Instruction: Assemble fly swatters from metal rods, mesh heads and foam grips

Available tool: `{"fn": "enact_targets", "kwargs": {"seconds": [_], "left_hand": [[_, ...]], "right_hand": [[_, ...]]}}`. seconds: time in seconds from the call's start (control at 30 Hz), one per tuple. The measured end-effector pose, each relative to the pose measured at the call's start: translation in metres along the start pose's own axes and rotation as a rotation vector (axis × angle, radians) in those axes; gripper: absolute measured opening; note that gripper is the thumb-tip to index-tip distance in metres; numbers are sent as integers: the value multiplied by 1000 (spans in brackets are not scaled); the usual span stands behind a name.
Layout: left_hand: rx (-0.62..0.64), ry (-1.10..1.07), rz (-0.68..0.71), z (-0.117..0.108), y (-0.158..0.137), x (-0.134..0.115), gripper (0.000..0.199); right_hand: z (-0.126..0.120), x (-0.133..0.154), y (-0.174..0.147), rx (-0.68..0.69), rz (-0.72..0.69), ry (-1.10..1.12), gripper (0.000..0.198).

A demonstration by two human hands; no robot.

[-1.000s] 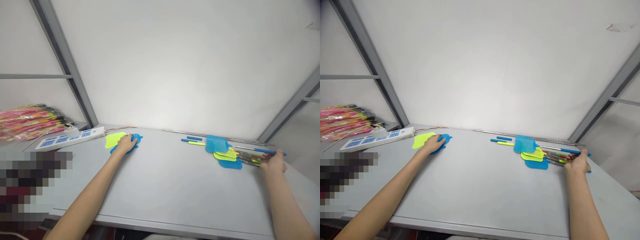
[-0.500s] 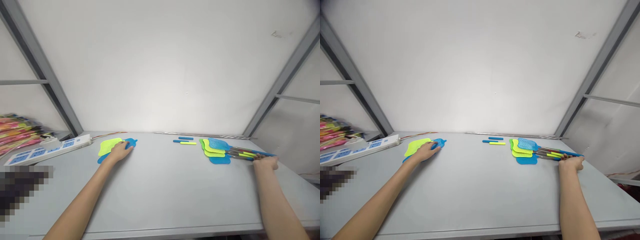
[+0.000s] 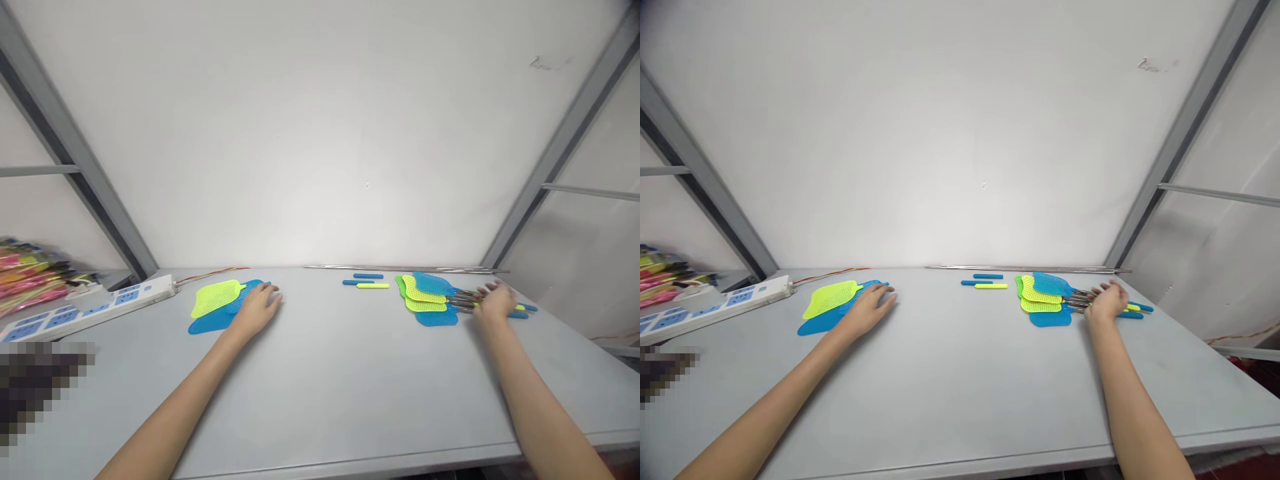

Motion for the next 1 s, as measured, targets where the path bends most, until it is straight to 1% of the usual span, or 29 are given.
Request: {"fn": "enact_targets", "kwargs": {"seconds": [0.07,0.17,0.3,0.4,0.57,0.7,0.87,1.0], "left_hand": [[-9,-67,92,8,2,-13,37],[-19,-132,211,18,8,-28,34],[1,-140,263,27,25,-37,32],[25,-107,273,34,47,-37,32],[10,-58,265,51,89,-31,32],[5,-10,230,63,112,-22,30],[-12,43,168,69,123,-15,25],[-17,58,180,66,125,-15,26]], "right_hand": [[15,-13,-18,113,7,3,19],[36,-39,-53,344,44,-38,15],[51,-69,-99,615,116,-139,15],[53,-79,-116,730,167,-184,15],[53,-77,-113,808,245,-210,15],[54,-78,-112,832,286,-223,17],[53,-81,-117,841,294,-267,17],[52,-79,-120,842,287,-292,18]]}}
Point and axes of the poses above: each hand's wrist, its own y-axis towards the middle knuckle, its own z-axis out of the palm, x = y × z, the point moved 1 cm from there along y, towards the middle knuckle, and after that the axes turned 14 degrees about z, right-handed, at the moved point
